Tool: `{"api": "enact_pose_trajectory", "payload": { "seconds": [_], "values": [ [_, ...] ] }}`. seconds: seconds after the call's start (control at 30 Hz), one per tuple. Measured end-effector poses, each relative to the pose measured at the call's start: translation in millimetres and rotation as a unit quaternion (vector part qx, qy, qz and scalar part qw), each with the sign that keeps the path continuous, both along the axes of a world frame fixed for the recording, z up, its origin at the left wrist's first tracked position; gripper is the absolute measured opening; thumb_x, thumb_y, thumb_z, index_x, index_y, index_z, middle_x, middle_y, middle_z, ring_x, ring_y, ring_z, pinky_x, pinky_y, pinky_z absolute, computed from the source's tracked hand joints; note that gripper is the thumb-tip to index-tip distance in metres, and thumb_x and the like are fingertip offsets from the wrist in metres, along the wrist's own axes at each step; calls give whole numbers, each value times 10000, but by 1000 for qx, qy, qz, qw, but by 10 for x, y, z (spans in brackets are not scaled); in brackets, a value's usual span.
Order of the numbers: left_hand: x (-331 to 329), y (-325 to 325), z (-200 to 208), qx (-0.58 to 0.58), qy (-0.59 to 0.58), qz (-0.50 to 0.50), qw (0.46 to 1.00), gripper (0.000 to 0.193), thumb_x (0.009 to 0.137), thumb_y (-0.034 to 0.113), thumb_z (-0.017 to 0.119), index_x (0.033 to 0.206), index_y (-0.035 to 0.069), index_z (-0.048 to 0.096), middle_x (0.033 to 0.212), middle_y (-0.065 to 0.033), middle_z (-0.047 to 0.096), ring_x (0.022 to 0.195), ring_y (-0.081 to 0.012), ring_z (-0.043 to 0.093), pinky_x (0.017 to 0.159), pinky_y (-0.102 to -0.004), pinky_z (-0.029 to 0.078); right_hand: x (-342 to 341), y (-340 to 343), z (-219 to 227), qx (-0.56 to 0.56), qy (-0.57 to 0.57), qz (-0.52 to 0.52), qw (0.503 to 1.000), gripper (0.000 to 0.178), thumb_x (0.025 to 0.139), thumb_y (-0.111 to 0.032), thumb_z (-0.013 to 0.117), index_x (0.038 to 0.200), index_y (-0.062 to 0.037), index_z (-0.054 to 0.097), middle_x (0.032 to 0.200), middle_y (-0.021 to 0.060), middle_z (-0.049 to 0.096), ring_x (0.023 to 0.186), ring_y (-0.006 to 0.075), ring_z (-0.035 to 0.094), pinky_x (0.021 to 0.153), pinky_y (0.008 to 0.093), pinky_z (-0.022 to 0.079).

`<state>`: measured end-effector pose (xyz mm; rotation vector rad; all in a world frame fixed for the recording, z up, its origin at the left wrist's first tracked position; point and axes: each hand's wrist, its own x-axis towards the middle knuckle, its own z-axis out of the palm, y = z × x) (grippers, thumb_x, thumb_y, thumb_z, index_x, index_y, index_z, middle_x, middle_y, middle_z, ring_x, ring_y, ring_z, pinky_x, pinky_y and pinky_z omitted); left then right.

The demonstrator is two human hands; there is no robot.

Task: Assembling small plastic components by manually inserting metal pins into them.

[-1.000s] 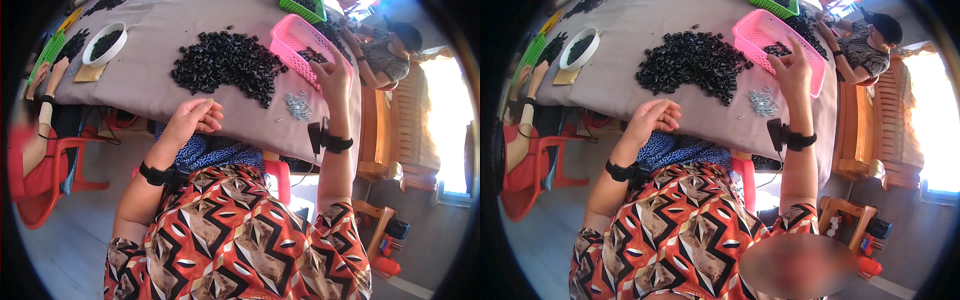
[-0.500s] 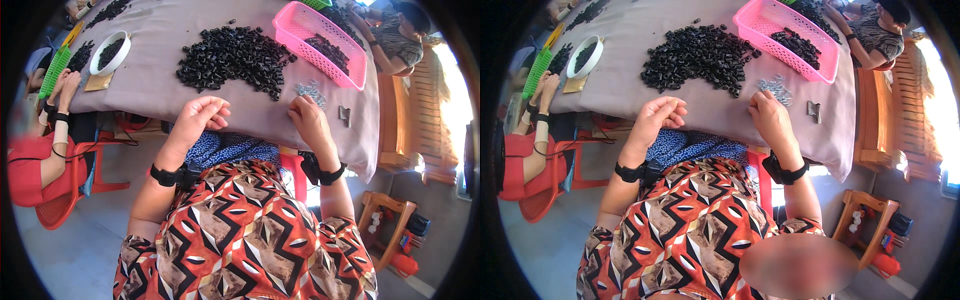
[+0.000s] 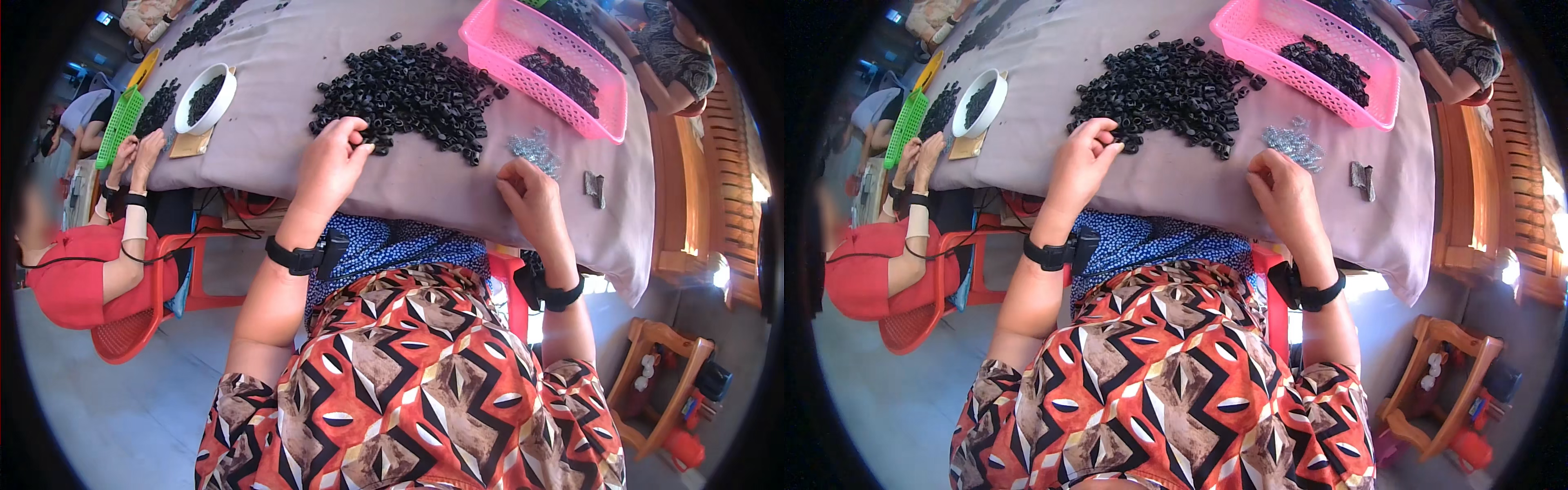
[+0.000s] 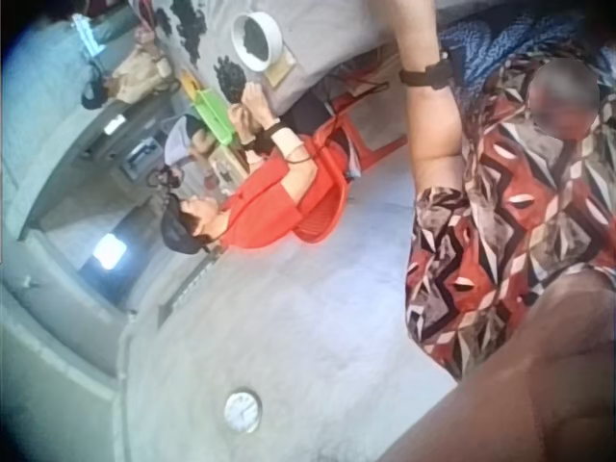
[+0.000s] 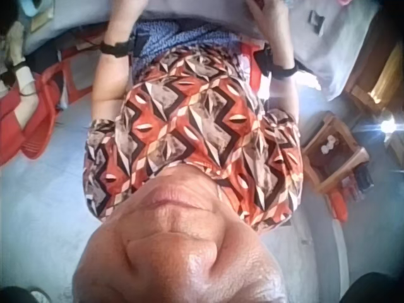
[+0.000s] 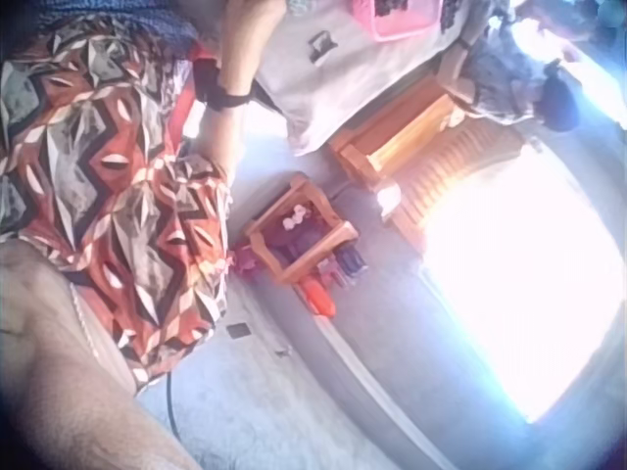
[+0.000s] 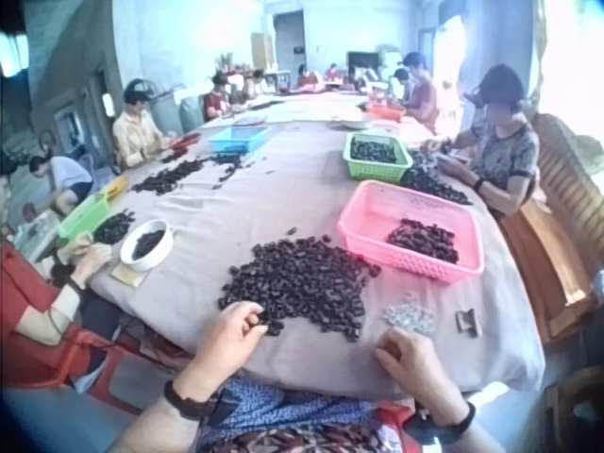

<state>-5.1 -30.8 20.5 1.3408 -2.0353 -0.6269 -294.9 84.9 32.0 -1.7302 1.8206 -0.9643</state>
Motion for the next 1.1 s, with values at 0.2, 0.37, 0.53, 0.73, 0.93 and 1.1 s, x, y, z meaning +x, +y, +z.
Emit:
{"api": "enact_pose_trajectory", "payload": {
  "seconds": [0.2,0.37,0.53,0.73,0.93,1.1],
  "values": [
    [-212,19,-52,1,1,-60,998,304,856,54,713,1150,33,641,938,-49,652,693,-104,592,668,-259,515,-13,12,10,-3,-15,3,1000,110,837,-23,664,933,15,625,817,145,638,745,271,652,699,353,515],
    [-42,25,-123,67,176,-39,981,271,911,42,675,1178,22,638,976,-11,656,751,-52,583,699,-207,505,-29,28,-5,14,-40,-5,999,120,850,-12,649,965,21,640,823,131,642,730,229,646,686,330,512],
    [122,211,29,141,158,-17,977,228,911,47,685,1136,20,659,899,14,639,775,-31,566,706,-187,488,8,-4,55,67,-161,-12,985,64,903,-25,640,955,11,648,797,8,635,691,76,599,633,232,493],
    [32,240,38,83,88,-19,992,179,899,43,691,1074,14,672,861,16,635,750,-37,567,680,-199,488,290,-199,198,25,-157,64,985,85,865,-26,656,939,15,646,769,71,664,696,120,614,652,279,499],
    [-153,212,41,7,51,-99,994,173,879,25,686,1050,12,672,900,-35,625,712,-92,596,648,-234,487,397,-327,76,72,-128,111,983,80,865,-34,654,928,12,639,738,60,647,676,110,597,620,274,479],
    [-257,177,46,-126,-45,-153,979,197,827,45,704,1022,32,677,966,-104,626,820,-264,630,723,-352,508,344,-371,39,105,-185,114,970,68,869,-31,645,915,17,632,718,32,629,643,94,584,587,261,472]
  ]
}}
